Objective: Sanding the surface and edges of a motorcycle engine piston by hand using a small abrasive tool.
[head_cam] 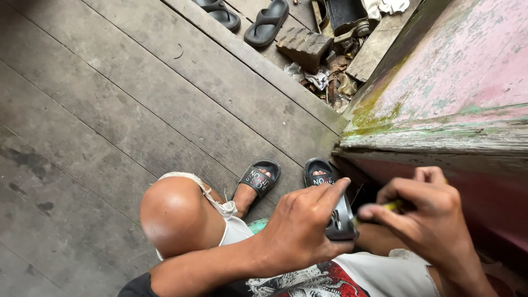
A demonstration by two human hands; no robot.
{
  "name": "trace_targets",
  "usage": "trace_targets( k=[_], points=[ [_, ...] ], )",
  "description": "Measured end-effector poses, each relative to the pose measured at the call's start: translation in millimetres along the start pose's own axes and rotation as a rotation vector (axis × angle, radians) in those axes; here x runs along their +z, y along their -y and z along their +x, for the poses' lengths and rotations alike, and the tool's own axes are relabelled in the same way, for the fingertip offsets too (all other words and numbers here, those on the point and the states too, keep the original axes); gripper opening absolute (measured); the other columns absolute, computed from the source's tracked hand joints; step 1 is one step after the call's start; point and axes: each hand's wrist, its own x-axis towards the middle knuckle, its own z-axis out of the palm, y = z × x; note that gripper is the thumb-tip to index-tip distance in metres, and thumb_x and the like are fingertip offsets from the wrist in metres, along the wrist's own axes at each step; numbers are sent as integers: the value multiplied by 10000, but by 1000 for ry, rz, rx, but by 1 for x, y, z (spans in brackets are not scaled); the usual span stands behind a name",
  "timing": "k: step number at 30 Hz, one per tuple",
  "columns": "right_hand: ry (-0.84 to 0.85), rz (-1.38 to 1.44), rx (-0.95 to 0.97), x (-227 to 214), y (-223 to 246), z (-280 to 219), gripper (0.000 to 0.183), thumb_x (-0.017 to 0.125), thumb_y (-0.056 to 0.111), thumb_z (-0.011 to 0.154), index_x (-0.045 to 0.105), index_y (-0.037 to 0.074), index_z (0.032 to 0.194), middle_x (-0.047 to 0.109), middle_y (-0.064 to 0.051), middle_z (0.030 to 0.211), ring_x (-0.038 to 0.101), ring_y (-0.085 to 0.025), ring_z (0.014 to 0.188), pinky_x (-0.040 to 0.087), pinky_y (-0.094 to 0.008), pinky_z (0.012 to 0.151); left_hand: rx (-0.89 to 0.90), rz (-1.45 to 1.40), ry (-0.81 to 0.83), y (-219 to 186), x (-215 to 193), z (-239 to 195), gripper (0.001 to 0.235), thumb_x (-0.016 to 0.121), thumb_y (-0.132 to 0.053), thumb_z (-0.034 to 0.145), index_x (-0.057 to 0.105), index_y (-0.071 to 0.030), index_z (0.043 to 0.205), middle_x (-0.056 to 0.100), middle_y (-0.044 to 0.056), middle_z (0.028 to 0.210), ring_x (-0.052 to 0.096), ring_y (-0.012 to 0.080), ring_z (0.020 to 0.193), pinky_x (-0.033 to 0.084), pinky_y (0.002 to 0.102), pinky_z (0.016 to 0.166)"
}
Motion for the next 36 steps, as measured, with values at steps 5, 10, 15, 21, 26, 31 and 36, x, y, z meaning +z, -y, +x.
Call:
trace_targets(
  k=[5, 10, 15, 21, 26, 31, 36],
  points=[
    [19, -193, 131, 5, 1, 5, 262, 909, 314, 661, 788, 87, 714, 595, -42, 479, 489, -169, 589, 459, -311, 554, 3, 8, 1, -1, 0, 1, 776, 815, -173, 671, 513, 132, 1318, 675, 233, 1015, 677, 360, 789, 539, 423, 694],
    [64, 34, 145, 4, 7, -1, 133, 849, 106, 688, 775, 11, 744, 683, -61, 594, 457, -131, 413, 348, -290, 378, 28, 10, -18, -3, -1, -1, 770, 801, -180, 683, 517, 150, 1317, 663, 245, 989, 663, 361, 755, 532, 416, 659],
    [294, 154, 2, -2, 16, -8, 190, 755, 187, 771, 743, 66, 624, 644, -17, 527, 487, -136, 494, 402, -310, 435, 31, 11, -48, -3, -2, 0, 748, 812, -196, 705, 521, 138, 1307, 665, 228, 995, 667, 347, 770, 530, 414, 672],
    [254, 254, -117, -1, 11, -7, 221, 793, 245, 721, 684, 80, 622, 590, -11, 497, 457, -150, 541, 402, -299, 484, 32, 29, -30, -3, 1, -1, 784, 810, -187, 673, 518, 137, 1324, 670, 234, 1029, 675, 351, 799, 534, 416, 699],
    [87, 99, -42, -3, 16, -13, 139, 784, 169, 706, 712, 50, 699, 637, -15, 578, 500, -140, 539, 420, -282, 509, 47, 3, 4, -6, 1, 1, 784, 805, -181, 680, 509, 137, 1333, 663, 226, 1027, 667, 343, 800, 531, 409, 701],
    [5, 51, -69, -6, 18, -15, 176, 824, 178, 649, 702, 53, 670, 668, -7, 593, 490, -144, 572, 411, -275, 499, 59, 26, 29, -3, 2, 4, 820, 840, -181, 678, 494, 121, 1357, 654, 205, 1021, 655, 335, 816, 520, 417, 733],
    [-35, -63, 55, -2, 12, 0, 216, 858, 230, 697, 749, 43, 695, 571, -49, 491, 410, -149, 435, 332, -317, 413, 47, 28, 35, -6, 1, 5, 789, 813, -162, 674, 510, 115, 1348, 662, 204, 1038, 665, 336, 835, 527, 412, 742]
  ],
)
